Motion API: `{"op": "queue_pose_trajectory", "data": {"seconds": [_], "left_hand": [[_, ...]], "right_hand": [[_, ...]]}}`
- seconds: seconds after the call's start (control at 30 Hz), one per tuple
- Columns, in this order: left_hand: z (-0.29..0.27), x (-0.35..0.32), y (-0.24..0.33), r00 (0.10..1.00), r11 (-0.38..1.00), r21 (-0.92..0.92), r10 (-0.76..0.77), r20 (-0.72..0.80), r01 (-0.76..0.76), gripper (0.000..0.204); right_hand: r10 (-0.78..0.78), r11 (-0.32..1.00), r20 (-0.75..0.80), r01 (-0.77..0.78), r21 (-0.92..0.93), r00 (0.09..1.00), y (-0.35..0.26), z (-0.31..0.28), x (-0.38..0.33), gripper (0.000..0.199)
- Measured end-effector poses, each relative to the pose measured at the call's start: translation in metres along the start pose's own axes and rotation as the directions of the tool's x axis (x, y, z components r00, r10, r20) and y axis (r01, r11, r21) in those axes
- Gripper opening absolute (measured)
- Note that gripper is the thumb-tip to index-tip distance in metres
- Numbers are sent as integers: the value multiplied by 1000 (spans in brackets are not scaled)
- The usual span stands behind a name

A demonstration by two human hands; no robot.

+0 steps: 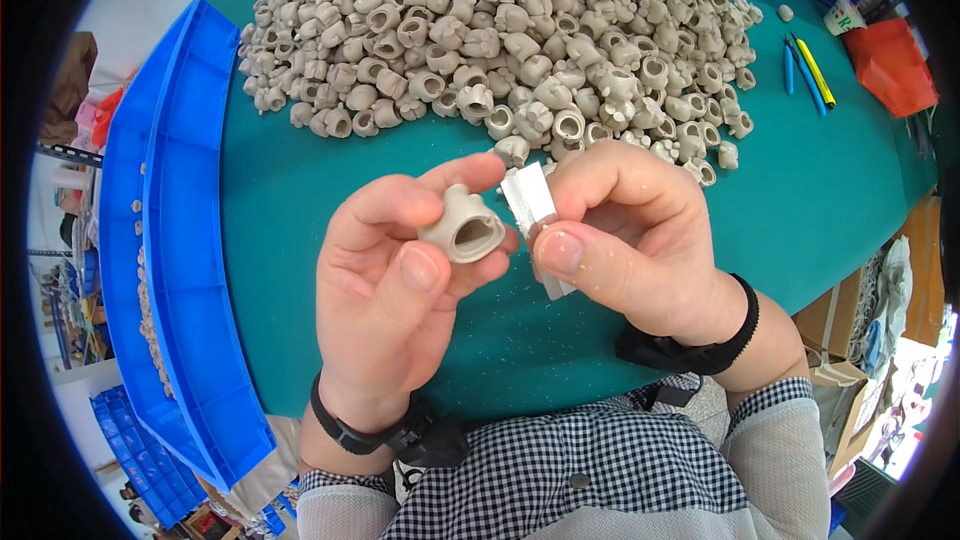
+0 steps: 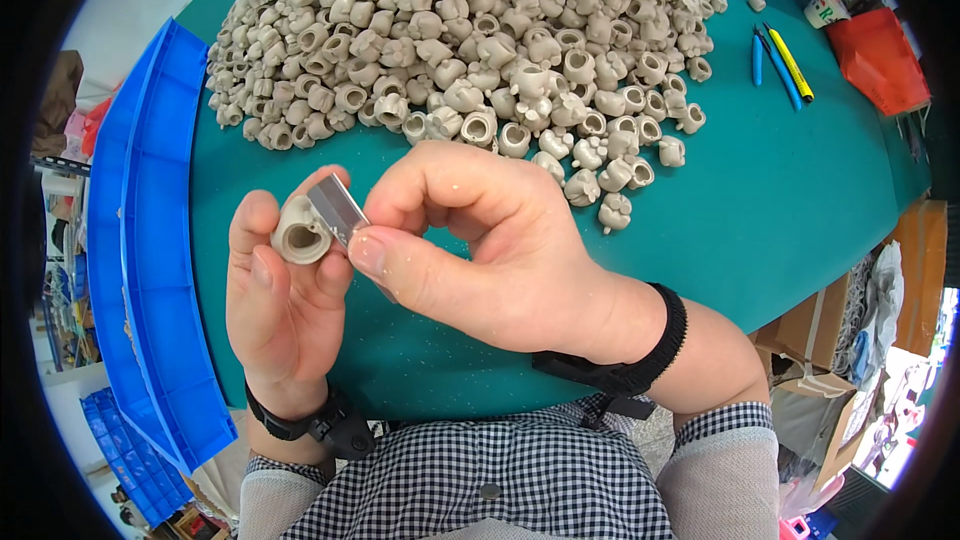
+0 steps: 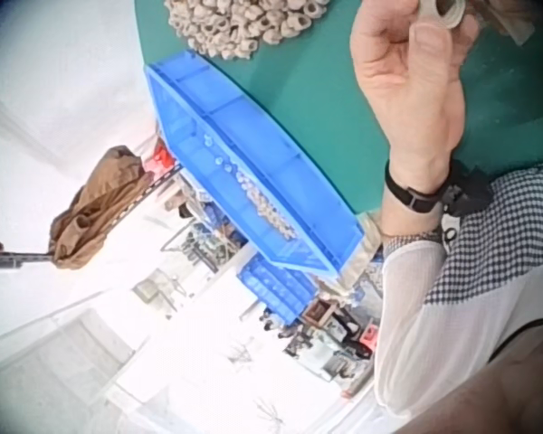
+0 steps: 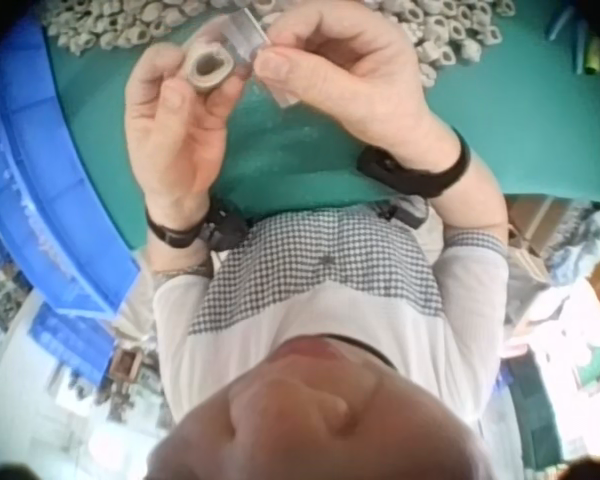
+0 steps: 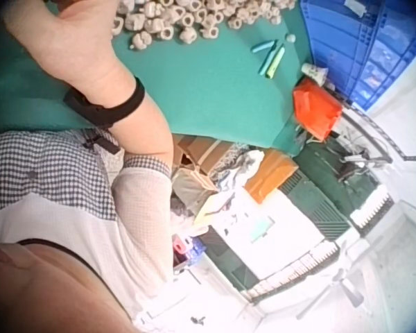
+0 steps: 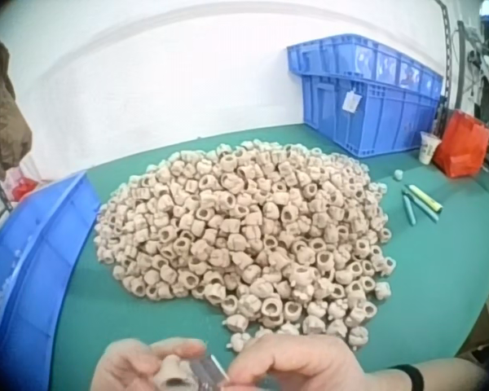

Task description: Scraping flash or excess material from small industrial parts with a blade.

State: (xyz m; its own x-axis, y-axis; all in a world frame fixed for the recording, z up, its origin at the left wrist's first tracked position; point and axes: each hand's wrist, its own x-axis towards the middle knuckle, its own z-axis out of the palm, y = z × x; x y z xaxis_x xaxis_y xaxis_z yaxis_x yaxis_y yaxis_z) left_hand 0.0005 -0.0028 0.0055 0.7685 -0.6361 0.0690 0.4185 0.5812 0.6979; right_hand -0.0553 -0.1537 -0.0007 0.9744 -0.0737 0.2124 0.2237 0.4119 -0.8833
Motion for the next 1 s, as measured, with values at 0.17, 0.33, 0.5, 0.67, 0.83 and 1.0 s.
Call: {"op": "queue_pose_trajectory", "data": {"seconds": [0.17,0.33,0.5,0.67,0.83,1.0], "left_hand": [[1,-1,-4,997,995,83,66,-26,-64,33],[1,0,-6,995,982,165,100,-28,-94,32],[2,-1,-8,991,967,220,135,-16,-129,34],[2,-1,-7,988,956,258,152,-23,-141,35],[2,-1,-7,987,952,269,156,-19,-146,36],[2,-1,-8,987,950,271,163,-10,-154,36]], "right_hand": [[17,1000,-41,-17,4,999,0,2,0,5],[3,1000,-60,-3,-10,998,0,1,-1,5],[-107,981,23,110,-160,994,1,-3,-1,8],[-149,963,28,152,-222,988,0,-2,-1,8],[-196,939,57,204,-275,979,2,-3,0,8],[-221,916,70,232,-327,973,1,-4,0,9]]}}
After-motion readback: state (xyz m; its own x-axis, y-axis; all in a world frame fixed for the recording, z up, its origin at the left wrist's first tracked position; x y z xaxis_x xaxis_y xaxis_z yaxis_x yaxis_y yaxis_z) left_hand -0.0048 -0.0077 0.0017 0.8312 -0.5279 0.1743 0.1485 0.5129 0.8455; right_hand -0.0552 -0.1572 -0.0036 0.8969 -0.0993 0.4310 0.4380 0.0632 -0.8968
